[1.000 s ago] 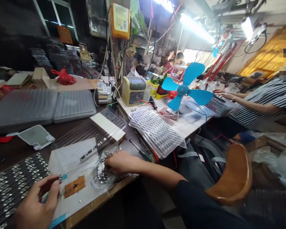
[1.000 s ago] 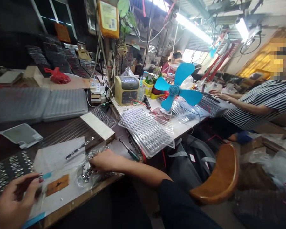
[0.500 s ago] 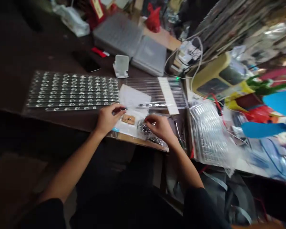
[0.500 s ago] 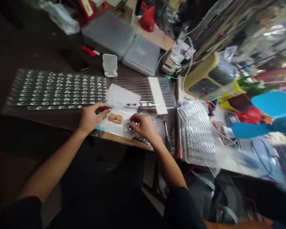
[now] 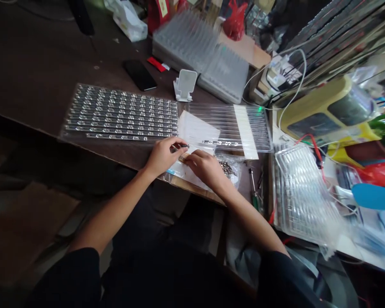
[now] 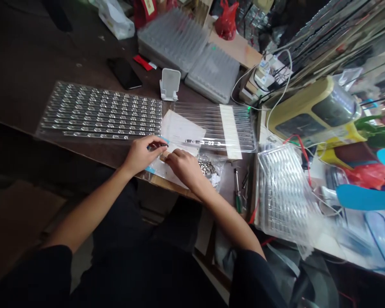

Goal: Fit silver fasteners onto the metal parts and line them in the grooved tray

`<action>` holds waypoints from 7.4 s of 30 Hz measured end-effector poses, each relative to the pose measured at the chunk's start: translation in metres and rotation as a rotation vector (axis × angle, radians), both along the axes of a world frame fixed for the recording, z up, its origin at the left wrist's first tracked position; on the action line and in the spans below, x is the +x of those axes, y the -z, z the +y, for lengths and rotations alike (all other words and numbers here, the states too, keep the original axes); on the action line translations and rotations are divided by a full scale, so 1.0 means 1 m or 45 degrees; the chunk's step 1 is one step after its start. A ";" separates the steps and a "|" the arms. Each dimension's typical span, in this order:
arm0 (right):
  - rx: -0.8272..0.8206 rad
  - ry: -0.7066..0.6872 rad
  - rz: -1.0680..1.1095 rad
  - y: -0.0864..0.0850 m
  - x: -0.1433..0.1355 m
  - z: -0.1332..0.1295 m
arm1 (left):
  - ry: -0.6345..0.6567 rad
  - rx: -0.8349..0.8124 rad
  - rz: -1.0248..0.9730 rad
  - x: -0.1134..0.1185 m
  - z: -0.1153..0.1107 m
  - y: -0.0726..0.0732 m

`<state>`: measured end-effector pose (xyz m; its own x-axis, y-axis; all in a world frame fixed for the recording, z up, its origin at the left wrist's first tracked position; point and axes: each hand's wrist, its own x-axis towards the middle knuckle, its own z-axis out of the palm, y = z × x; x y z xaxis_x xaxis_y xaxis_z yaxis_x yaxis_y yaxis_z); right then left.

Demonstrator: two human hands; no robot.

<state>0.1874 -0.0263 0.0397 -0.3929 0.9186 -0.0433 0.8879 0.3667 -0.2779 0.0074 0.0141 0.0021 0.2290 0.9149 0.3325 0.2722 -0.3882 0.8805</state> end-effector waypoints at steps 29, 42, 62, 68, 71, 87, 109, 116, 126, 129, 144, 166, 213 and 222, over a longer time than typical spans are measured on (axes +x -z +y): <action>-0.297 0.131 0.027 -0.019 0.080 -0.038 | 0.229 0.092 0.331 0.000 -0.003 0.002; -0.206 0.302 0.097 -0.026 0.078 -0.037 | -0.056 0.034 0.041 -0.004 -0.001 -0.001; -0.128 0.231 0.575 -0.003 0.014 0.003 | -0.050 0.028 0.090 -0.004 0.000 0.000; -0.086 0.089 0.528 0.004 0.010 0.005 | -0.044 0.048 0.083 -0.004 0.000 -0.001; -0.068 0.058 0.365 0.006 0.007 0.002 | -0.045 0.043 0.108 -0.003 0.000 -0.001; 0.146 -0.192 -0.215 0.006 -0.003 -0.006 | -0.039 0.014 0.165 -0.004 0.003 0.003; 0.132 -0.212 -0.113 0.006 0.002 0.002 | -0.043 0.050 0.195 -0.003 0.003 0.000; 0.031 -0.134 0.130 0.002 0.003 0.008 | -0.041 0.052 0.187 -0.003 0.003 0.000; -0.011 0.077 0.491 0.004 0.015 0.012 | -0.039 0.034 0.188 -0.004 0.003 0.000; -0.049 0.077 0.514 0.006 0.014 0.013 | -0.039 0.037 0.187 -0.004 0.003 0.000; -0.015 -0.126 0.072 0.001 0.004 0.003 | -0.055 0.122 0.263 0.003 0.001 -0.010; 0.292 0.342 0.899 -0.010 0.084 -0.001 | 0.049 0.069 0.462 0.032 -0.013 -0.003; -0.306 0.173 0.258 -0.020 0.102 -0.011 | -0.230 0.386 0.875 -0.047 0.013 -0.025; -0.367 0.145 0.182 -0.019 0.095 -0.017 | -0.241 0.387 1.130 -0.070 0.021 -0.032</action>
